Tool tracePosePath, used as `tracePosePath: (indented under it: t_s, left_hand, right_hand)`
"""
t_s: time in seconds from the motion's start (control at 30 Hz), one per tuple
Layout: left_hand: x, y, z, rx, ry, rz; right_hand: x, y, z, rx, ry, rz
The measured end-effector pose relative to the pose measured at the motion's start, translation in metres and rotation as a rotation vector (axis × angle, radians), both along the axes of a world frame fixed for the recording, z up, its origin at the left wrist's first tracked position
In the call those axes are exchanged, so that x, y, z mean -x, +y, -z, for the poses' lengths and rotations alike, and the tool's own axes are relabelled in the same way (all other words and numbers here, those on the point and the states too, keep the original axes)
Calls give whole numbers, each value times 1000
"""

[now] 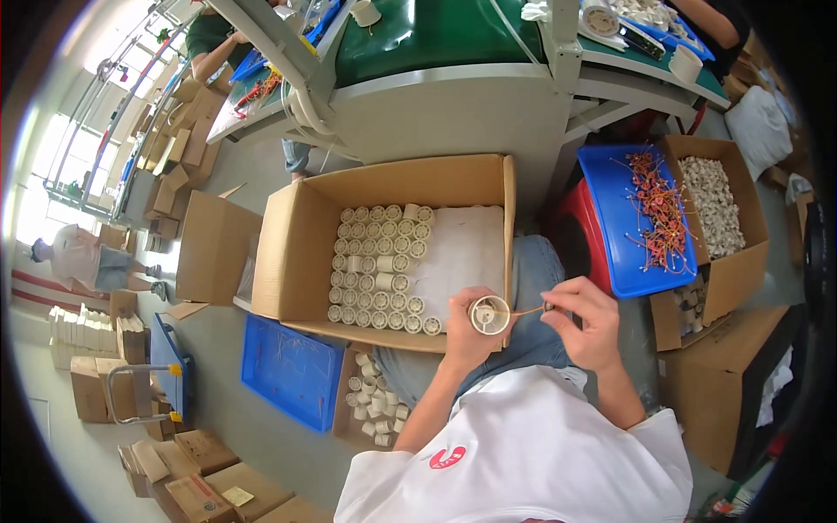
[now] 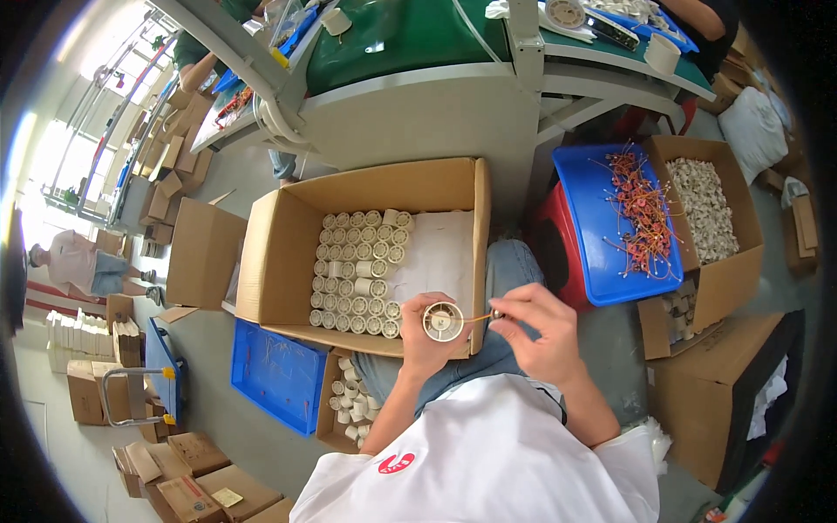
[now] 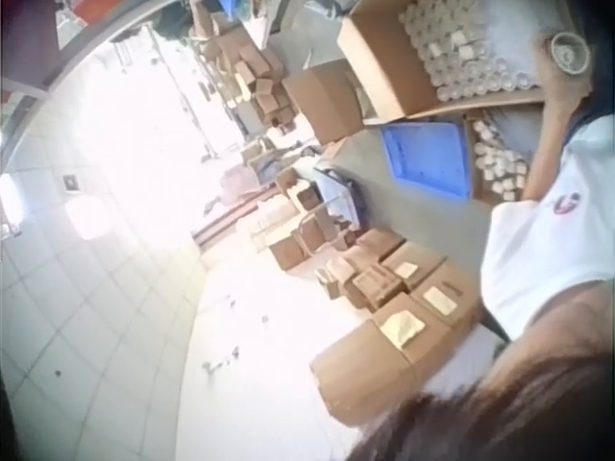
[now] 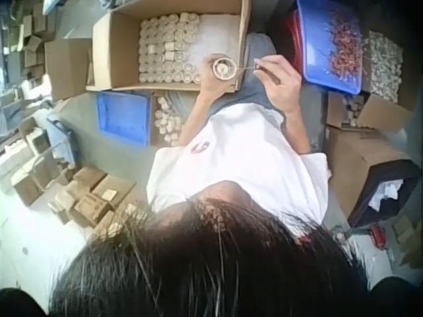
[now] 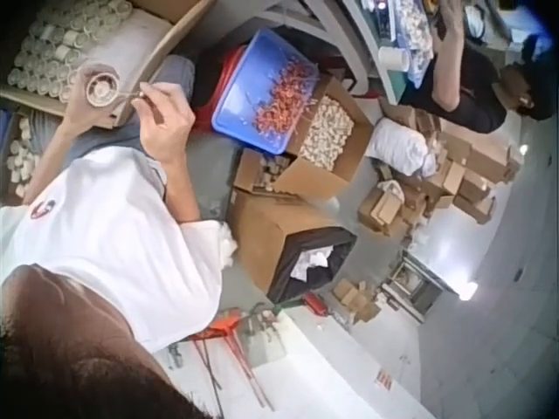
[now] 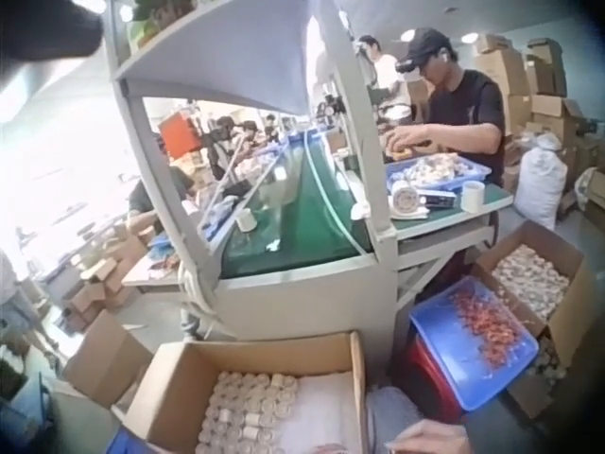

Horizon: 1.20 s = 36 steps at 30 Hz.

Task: The person assembles small electronic components by hand, inserting wires into plastic housings.

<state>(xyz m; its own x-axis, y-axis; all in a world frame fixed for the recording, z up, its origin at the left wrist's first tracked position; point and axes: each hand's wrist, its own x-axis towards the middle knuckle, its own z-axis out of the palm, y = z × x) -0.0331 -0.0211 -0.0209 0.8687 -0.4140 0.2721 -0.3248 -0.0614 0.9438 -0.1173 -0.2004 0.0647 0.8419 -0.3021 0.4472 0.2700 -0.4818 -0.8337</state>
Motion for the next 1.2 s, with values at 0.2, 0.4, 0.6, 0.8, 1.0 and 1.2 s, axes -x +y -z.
tracePosePath:
  t_s: [0.2, 0.4, 0.6, 0.8, 1.0, 1.2]
  left_hand:
    - [-10, -2, -13, -80, -234, -28]
    - [-12, -2, -19, -123, -303, -12]
    - [-8, -3, -26, -170, -281, 40]
    - [-7, -15, -19, -189, -331, 98]
    - [-3, -19, -15, -163, -337, 109]
    - [-5, -17, -23, -140, -282, 145]
  right_hand:
    - [7, 0, 1, 22, 46, 8]
    - [5, 1, 3, 51, 57, -10]
    - [4, 3, 4, 88, 92, -30]
    - [-11, 15, 7, 167, 105, -78]
    - [-19, 21, 15, 120, 230, -125]
    - [-17, 28, 19, 57, 295, -49]
